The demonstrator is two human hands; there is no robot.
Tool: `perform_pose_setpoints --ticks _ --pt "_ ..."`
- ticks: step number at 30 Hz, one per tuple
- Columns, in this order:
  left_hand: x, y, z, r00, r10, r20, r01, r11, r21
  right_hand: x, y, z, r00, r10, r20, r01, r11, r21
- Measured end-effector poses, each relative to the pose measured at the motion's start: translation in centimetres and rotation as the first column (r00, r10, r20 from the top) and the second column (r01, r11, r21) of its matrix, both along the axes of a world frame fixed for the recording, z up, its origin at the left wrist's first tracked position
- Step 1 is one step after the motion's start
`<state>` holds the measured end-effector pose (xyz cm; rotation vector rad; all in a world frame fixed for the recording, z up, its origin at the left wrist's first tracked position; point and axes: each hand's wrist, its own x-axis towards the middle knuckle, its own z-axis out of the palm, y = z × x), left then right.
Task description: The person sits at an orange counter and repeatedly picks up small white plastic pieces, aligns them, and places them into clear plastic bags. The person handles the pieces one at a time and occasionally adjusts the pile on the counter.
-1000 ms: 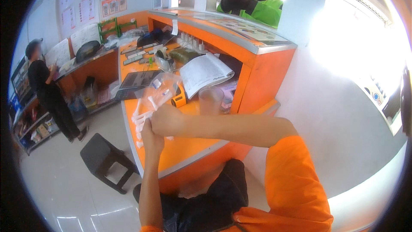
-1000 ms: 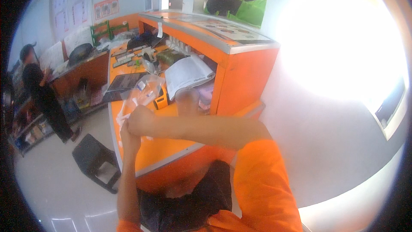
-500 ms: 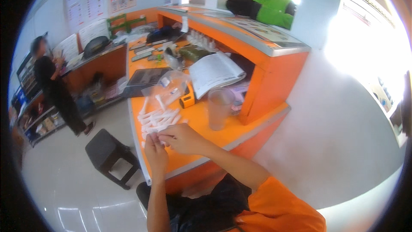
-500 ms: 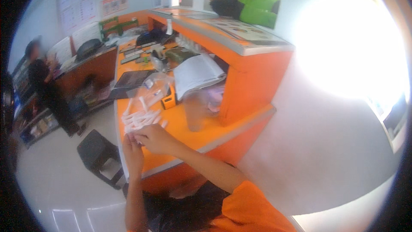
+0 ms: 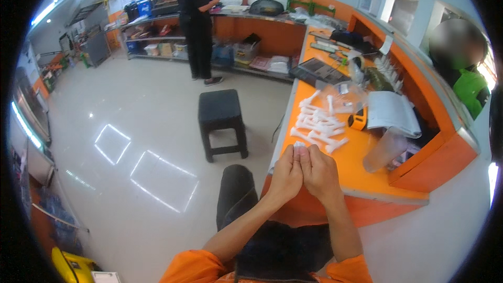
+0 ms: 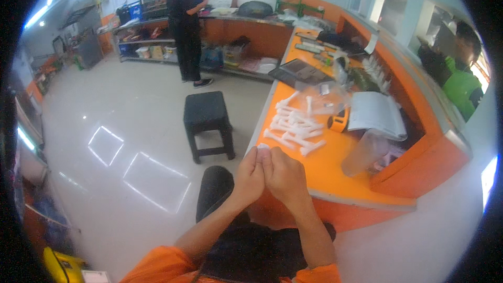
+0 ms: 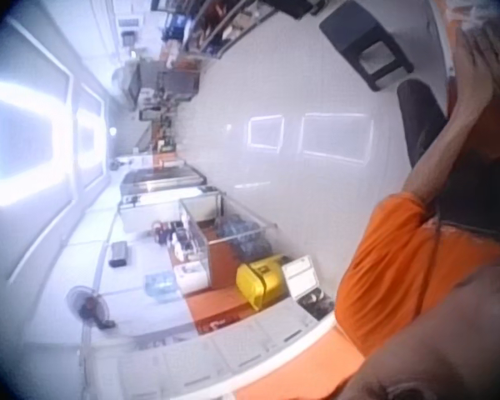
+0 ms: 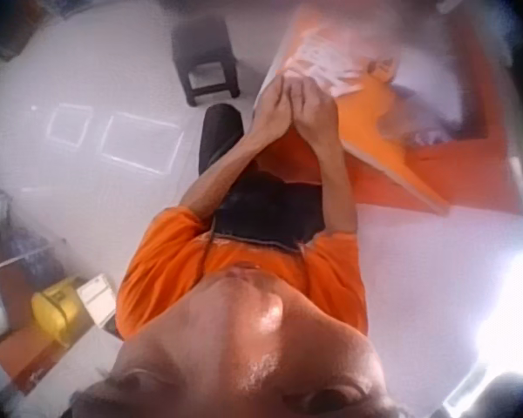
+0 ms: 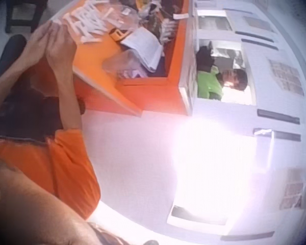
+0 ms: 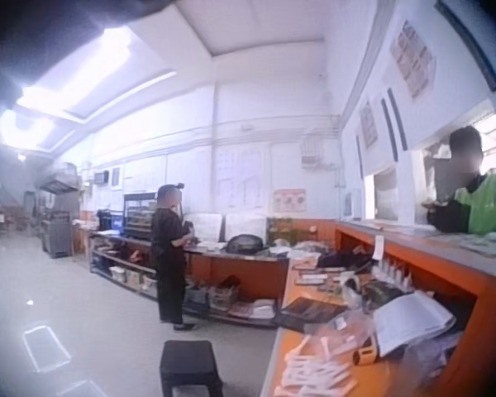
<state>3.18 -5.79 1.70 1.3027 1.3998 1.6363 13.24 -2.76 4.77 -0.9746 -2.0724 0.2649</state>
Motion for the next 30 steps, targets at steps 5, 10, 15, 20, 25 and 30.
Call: perform_pose_setpoints --ticks 5,10,15,20,25,30 --pt "-0.1 -3.0 0.3 0.998 -0.009 0.058 0.010 1.000 -0.011 -0.1 -2.2 -1.8 0.995 0.085 -0.052 -0.076 0.985 0.153" --pt "0.8 -0.5 -2.2 0.985 -0.071 -0.157 0.077 0.997 0.030 1.9 -0.2 -2.7 0.999 0.027 -0.030 -0.022 0.988 0.152" --pt "0.0 4.2 -1.2 0.962 -0.214 -0.171 0.201 0.975 -0.093 0.1 3.9 -2.6 0.948 -0.145 -0.285 0.164 0.986 0.041" --pt "-4.1 7.5 3.4 0.970 -0.240 -0.048 0.218 0.938 -0.271 -3.3 7.7 2.6 0.990 -0.091 -0.104 0.061 0.964 -0.258" --pt "-12.2 9.1 7.8 0.975 -0.161 -0.154 0.084 0.904 -0.419 -11.4 11.3 8.0 0.994 0.111 -0.012 -0.108 0.931 -0.348" --pt "-24.2 9.0 11.8 0.966 -0.073 -0.246 -0.056 0.875 -0.481 -24.1 14.2 12.7 0.944 0.318 0.090 -0.148 0.649 -0.747"
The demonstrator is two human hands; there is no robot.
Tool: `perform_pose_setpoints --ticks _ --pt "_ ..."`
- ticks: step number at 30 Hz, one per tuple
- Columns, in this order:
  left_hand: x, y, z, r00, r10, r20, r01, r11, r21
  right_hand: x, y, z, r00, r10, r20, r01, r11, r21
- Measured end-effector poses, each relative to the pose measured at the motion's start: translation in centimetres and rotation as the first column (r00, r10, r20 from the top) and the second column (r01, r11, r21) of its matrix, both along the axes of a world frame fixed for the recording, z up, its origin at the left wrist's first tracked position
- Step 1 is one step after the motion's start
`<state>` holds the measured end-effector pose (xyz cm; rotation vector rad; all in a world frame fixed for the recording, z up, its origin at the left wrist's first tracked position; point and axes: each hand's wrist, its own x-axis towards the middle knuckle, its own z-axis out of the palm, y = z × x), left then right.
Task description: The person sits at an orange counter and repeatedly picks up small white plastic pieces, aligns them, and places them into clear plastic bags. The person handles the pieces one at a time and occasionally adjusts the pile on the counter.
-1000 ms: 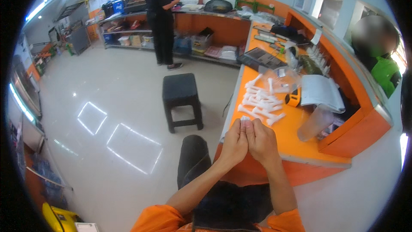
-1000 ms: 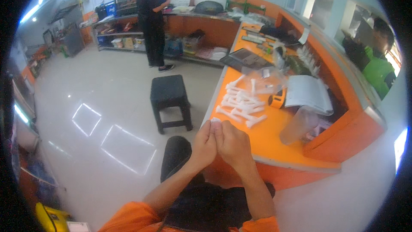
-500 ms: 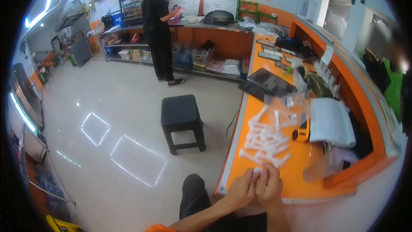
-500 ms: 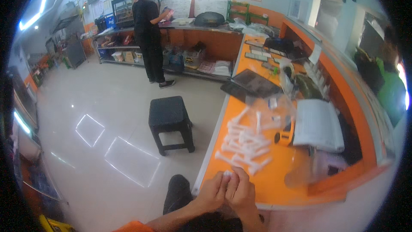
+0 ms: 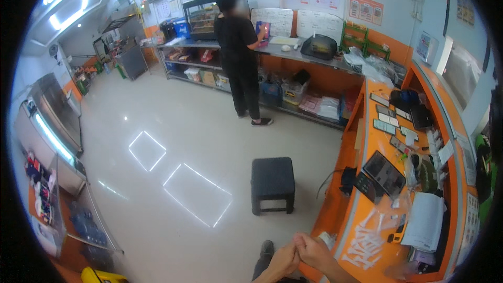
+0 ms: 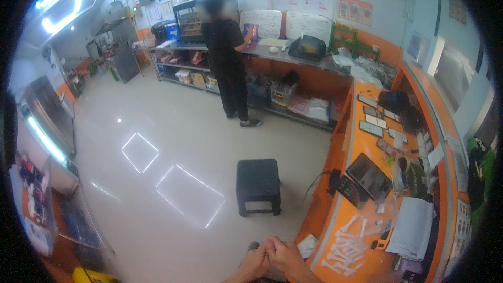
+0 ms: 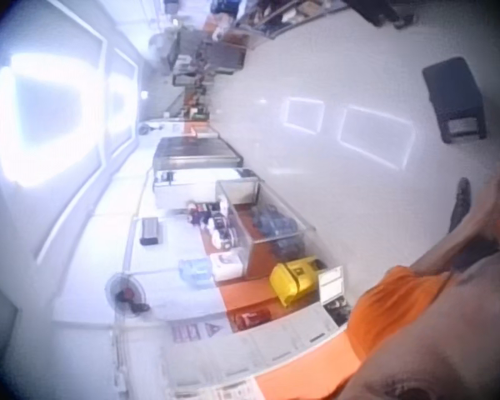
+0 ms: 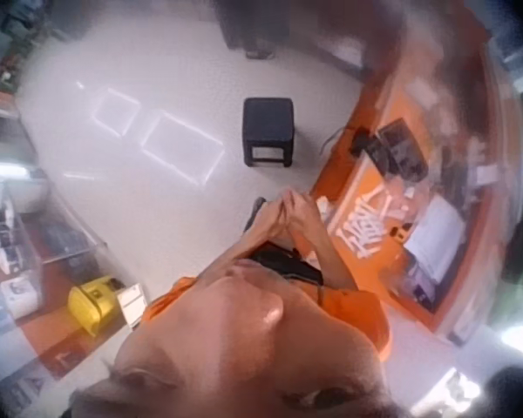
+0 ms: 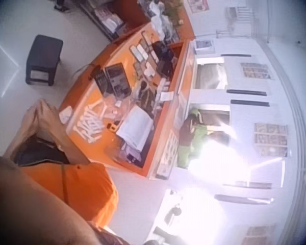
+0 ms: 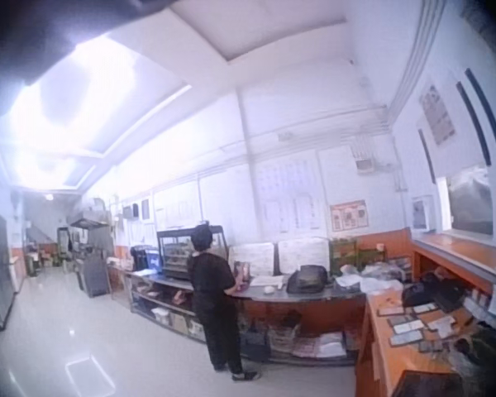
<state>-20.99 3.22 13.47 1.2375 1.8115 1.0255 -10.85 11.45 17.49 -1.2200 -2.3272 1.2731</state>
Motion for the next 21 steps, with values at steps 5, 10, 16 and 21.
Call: perform_pose_setpoints --ticks 5,10,16,21 --pt "-10.5 -2.2 -1.2 0.993 0.088 -0.076 -0.085 0.996 0.035 -11.7 0.2 0.0 0.985 0.170 -0.022 -0.166 0.978 0.129" --pt "-17.3 -3.5 -0.2 0.982 0.170 0.085 -0.158 0.979 -0.130 -18.9 1.0 -1.1 0.944 0.281 -0.172 -0.253 0.953 0.168" --pt "-20.6 -3.2 -5.9 0.588 0.453 0.671 -0.325 0.891 -0.317 -22.5 2.8 -1.0 0.910 0.316 -0.269 -0.286 0.947 0.148" --pt "-21.1 1.0 -2.0 0.672 0.217 0.708 -0.036 0.964 -0.262 -21.3 4.5 -0.6 0.966 0.231 -0.116 -0.185 0.931 0.316"
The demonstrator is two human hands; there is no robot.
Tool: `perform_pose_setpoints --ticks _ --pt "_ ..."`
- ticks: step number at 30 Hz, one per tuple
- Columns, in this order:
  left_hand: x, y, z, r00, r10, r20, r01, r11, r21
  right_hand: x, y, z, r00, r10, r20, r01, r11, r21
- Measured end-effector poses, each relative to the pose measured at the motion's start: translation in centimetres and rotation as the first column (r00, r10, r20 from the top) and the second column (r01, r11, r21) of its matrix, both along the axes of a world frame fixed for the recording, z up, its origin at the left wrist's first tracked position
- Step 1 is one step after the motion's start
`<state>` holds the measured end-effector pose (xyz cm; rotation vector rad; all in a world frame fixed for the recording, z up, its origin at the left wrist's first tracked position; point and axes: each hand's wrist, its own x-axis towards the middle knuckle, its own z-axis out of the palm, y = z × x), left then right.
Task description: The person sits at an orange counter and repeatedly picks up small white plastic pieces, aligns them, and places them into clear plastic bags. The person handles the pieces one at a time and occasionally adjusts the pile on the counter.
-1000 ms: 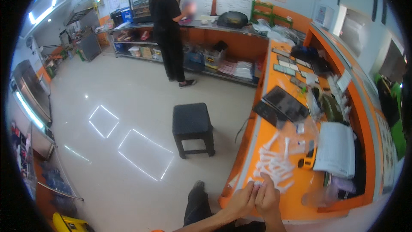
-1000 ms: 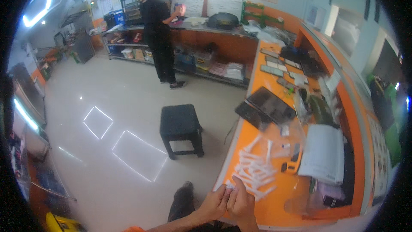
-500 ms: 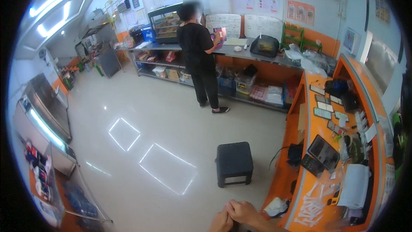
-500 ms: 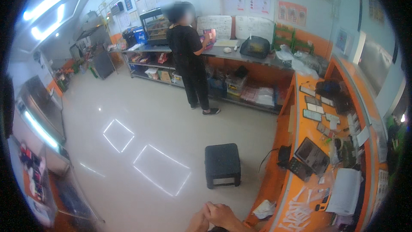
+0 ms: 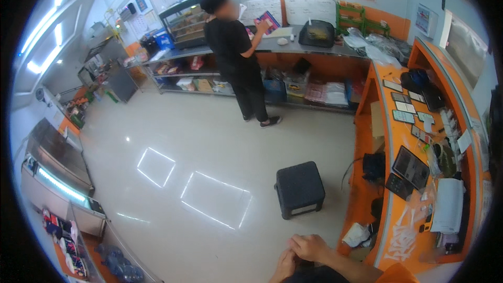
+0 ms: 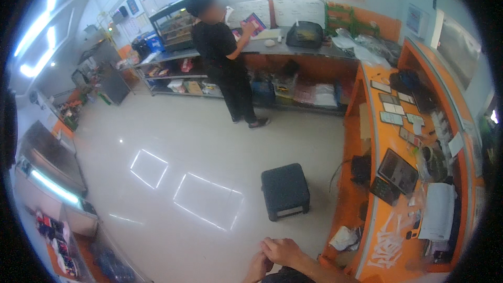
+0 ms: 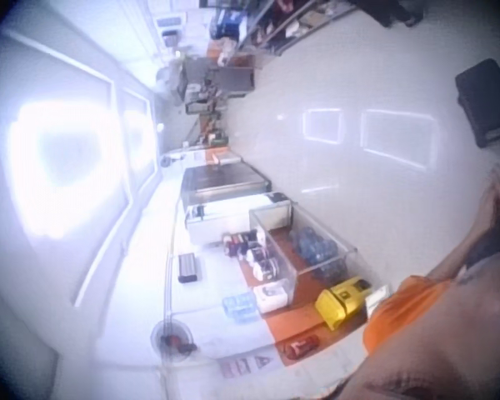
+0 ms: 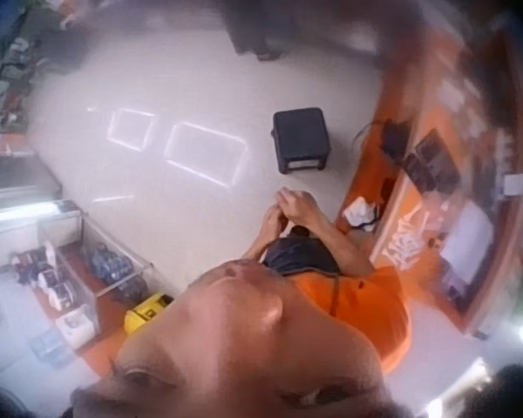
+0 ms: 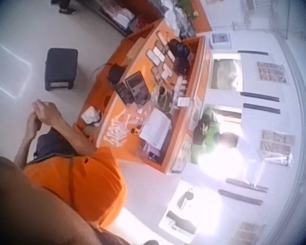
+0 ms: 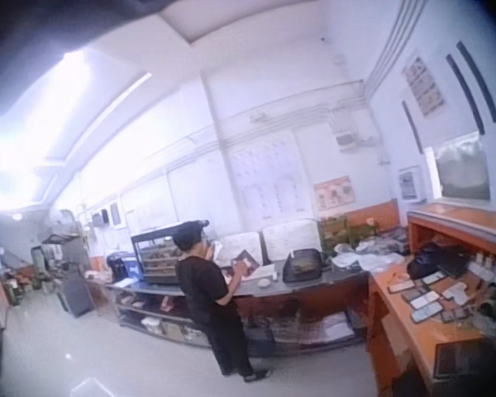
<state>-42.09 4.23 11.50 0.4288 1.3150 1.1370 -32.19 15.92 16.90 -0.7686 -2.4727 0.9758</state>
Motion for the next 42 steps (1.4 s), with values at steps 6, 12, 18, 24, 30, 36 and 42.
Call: perform_pose_setpoints --ticks 6,12,18,24,30,36,42 --pt "1.9 3.7 1.7 0.958 -0.270 -0.096 0.274 0.961 0.028 4.2 1.9 0.0 0.982 -0.162 0.101 0.183 0.951 -0.248" --pt "6.4 8.2 6.4 0.692 -0.476 -0.543 0.622 0.774 0.115 9.6 1.5 1.5 0.892 -0.353 0.283 0.414 0.889 -0.196" --pt "12.2 10.9 5.0 0.378 -0.612 -0.694 0.865 0.501 0.030 15.6 -1.1 0.5 0.740 -0.618 0.267 0.651 0.758 -0.050" --pt "17.1 10.8 2.7 0.285 -0.606 -0.743 0.937 0.340 0.082 20.2 -2.9 -0.5 0.626 -0.719 0.302 0.726 0.679 0.111" --pt "20.3 9.3 0.6 0.308 -0.610 -0.730 0.924 0.373 0.078 25.0 -4.6 0.1 0.602 -0.720 0.346 0.778 0.626 -0.050" --pt "21.4 8.1 -0.2 0.317 -0.692 -0.649 0.861 0.497 -0.110 38.8 -9.1 -7.8 0.172 -0.856 0.488 0.847 0.381 0.370" --pt "22.6 7.5 -1.7 0.425 -0.682 -0.595 0.811 0.579 -0.085 43.1 -9.0 -11.7 0.306 -0.809 0.502 0.745 0.531 0.403"
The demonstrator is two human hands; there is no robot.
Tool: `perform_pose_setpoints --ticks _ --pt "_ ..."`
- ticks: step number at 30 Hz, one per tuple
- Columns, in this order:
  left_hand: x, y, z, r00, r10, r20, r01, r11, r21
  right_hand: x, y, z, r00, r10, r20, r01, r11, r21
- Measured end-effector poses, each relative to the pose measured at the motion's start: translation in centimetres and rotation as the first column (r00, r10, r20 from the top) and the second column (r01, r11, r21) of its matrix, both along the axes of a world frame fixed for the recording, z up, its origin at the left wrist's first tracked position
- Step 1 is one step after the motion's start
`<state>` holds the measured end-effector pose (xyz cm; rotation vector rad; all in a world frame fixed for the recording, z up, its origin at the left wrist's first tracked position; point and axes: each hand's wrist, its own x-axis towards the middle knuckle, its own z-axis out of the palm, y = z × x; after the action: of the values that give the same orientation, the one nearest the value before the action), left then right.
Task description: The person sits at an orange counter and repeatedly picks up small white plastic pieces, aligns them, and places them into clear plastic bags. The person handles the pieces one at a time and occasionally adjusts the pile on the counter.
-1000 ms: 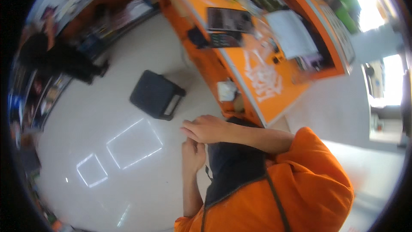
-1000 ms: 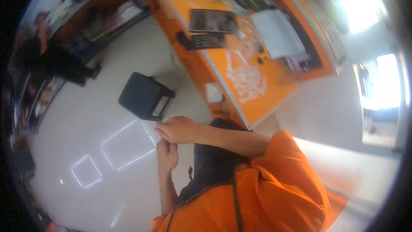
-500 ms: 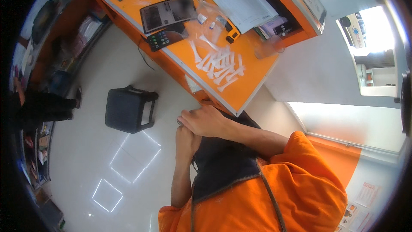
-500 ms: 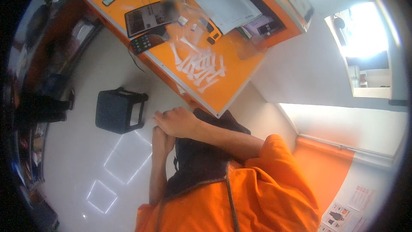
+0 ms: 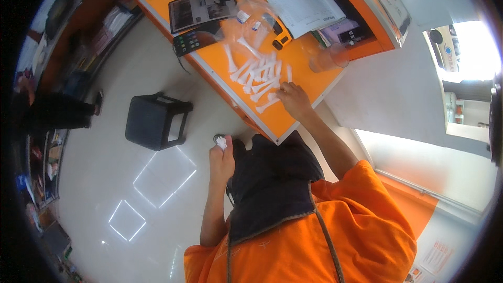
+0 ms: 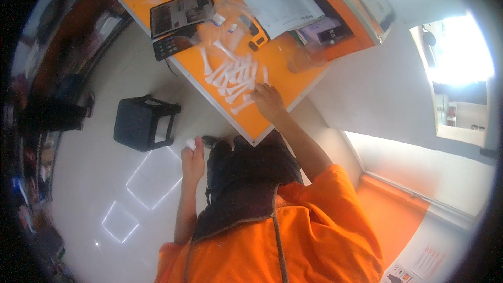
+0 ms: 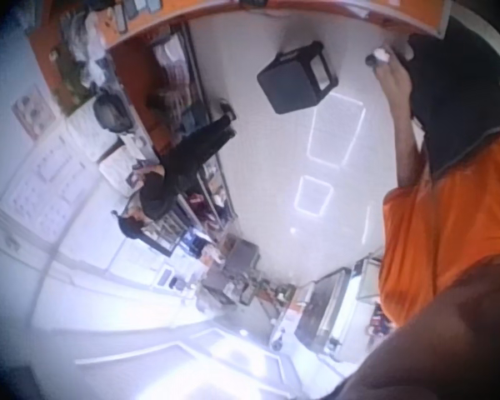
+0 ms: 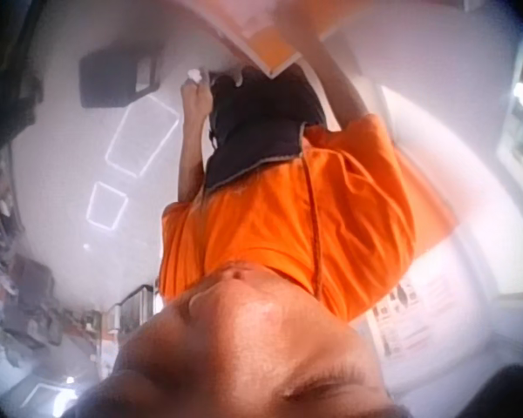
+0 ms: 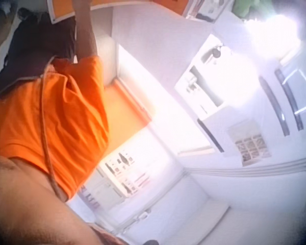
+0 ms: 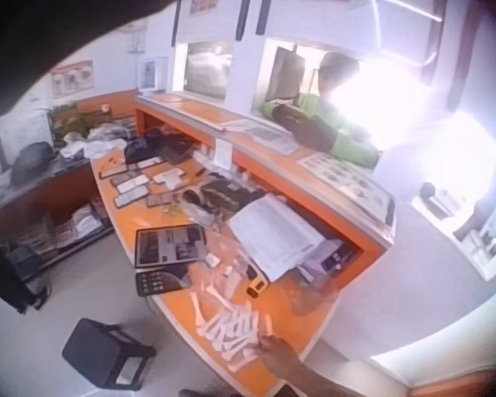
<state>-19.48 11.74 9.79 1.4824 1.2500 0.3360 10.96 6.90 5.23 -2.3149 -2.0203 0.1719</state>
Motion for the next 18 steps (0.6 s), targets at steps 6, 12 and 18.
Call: perform_pose_setpoints --ticks 6,12,18 --pt "4.1 -0.1 -1.4 0.975 0.162 0.154 -0.124 0.965 -0.231 1.8 -0.4 1.1 0.998 0.060 -0.027 -0.062 0.995 -0.083" --pt "11.2 0.2 -1.7 0.913 0.133 0.386 -0.096 0.989 -0.114 -0.2 -1.6 2.1 0.574 -0.209 -0.792 0.195 0.974 -0.115" --pt "15.0 -2.3 -5.8 0.705 -0.047 0.707 -0.043 0.993 0.108 0.2 -2.3 -2.1 0.310 0.084 -0.947 0.024 0.995 0.096"
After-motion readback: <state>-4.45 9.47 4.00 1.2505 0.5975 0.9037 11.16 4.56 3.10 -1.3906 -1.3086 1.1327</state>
